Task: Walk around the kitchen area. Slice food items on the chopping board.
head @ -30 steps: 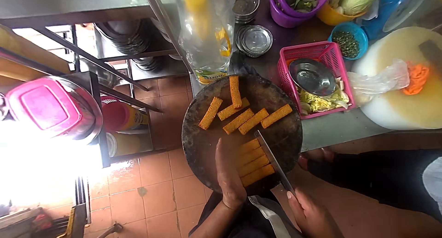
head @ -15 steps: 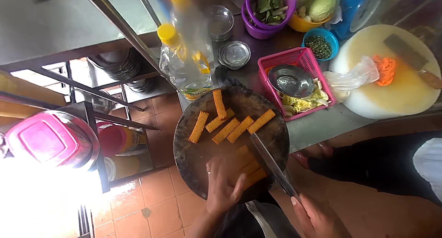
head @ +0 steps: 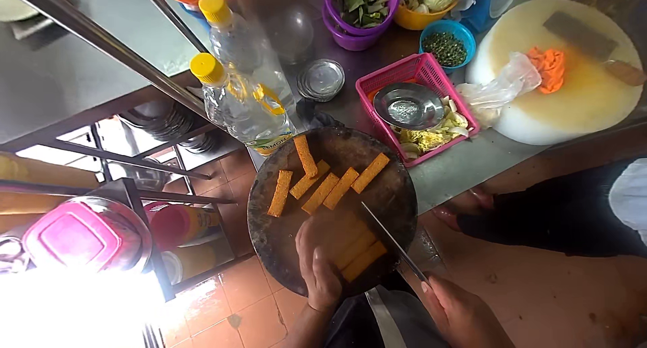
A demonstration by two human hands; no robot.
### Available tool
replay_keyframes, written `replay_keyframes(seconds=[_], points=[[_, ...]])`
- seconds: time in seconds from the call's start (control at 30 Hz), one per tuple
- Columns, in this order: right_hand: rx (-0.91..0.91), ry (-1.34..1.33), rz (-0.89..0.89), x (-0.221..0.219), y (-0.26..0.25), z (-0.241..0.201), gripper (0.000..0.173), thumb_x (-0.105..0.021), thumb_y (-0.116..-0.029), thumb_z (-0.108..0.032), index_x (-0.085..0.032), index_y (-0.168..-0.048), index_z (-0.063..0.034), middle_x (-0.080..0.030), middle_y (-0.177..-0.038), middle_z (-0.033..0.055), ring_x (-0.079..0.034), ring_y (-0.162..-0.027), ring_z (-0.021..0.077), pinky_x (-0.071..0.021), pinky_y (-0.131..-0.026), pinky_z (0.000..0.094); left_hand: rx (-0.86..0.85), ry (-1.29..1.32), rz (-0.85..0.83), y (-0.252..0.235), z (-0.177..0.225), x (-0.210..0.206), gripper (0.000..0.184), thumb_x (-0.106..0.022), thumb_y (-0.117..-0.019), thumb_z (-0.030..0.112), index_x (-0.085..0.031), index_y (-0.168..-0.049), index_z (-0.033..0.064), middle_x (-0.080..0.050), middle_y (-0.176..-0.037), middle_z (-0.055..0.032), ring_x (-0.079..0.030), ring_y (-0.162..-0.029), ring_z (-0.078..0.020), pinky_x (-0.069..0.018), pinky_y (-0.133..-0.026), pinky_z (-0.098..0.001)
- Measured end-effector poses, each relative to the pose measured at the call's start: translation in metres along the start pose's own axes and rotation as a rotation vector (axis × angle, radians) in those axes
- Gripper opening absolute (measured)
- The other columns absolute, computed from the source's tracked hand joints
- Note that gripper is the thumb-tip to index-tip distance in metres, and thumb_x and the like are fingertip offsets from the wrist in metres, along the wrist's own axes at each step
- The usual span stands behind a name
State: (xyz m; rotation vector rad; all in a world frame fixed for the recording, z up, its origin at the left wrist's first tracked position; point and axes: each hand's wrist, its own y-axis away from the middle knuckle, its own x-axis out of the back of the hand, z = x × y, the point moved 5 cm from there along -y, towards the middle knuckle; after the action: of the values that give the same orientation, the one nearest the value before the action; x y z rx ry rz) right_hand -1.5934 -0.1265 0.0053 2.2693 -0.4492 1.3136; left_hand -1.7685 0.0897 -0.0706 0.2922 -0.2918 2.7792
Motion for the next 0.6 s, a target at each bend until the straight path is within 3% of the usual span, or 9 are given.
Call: replay_keyframes(seconds=[0.3,0.6], points=[[0.063,-0.002,0.022,-0.014,-0.008,-0.009,0.029,-0.046,-0.1049,-0.030,-0.067,-0.097,-0.0115,-0.063,-0.071,0.0030,-0.064,-0.057,0.0160,-0.0531,-0.047,0.0341,0.040,-0.020,0.081,0.003,-0.002,-0.006,0.077,-0.016,-0.1055,0.060,-0.051,-0.147,0.0049,-0.052,-0.149,-0.0148,-0.046,-0.141,-0.0297,-0.0380,-0.119,-0.0491],[0.057,-0.007,-0.017,-0.013,-0.010,-0.010,0.030,-0.047,-0.1050,-0.029,-0.067,-0.096,-0.0091,-0.064,-0.071,0.0053,-0.064,-0.058,0.0183,-0.0539,-0.048,0.0361,0.090,-0.117,0.162,0.002,0.002,-0.013,0.077,-0.009,-0.1063,0.056,-0.055,-0.142,0.0061,-0.058,-0.141,-0.0136,-0.056,-0.130,-0.0235,-0.0455,-0.112,-0.0430]])
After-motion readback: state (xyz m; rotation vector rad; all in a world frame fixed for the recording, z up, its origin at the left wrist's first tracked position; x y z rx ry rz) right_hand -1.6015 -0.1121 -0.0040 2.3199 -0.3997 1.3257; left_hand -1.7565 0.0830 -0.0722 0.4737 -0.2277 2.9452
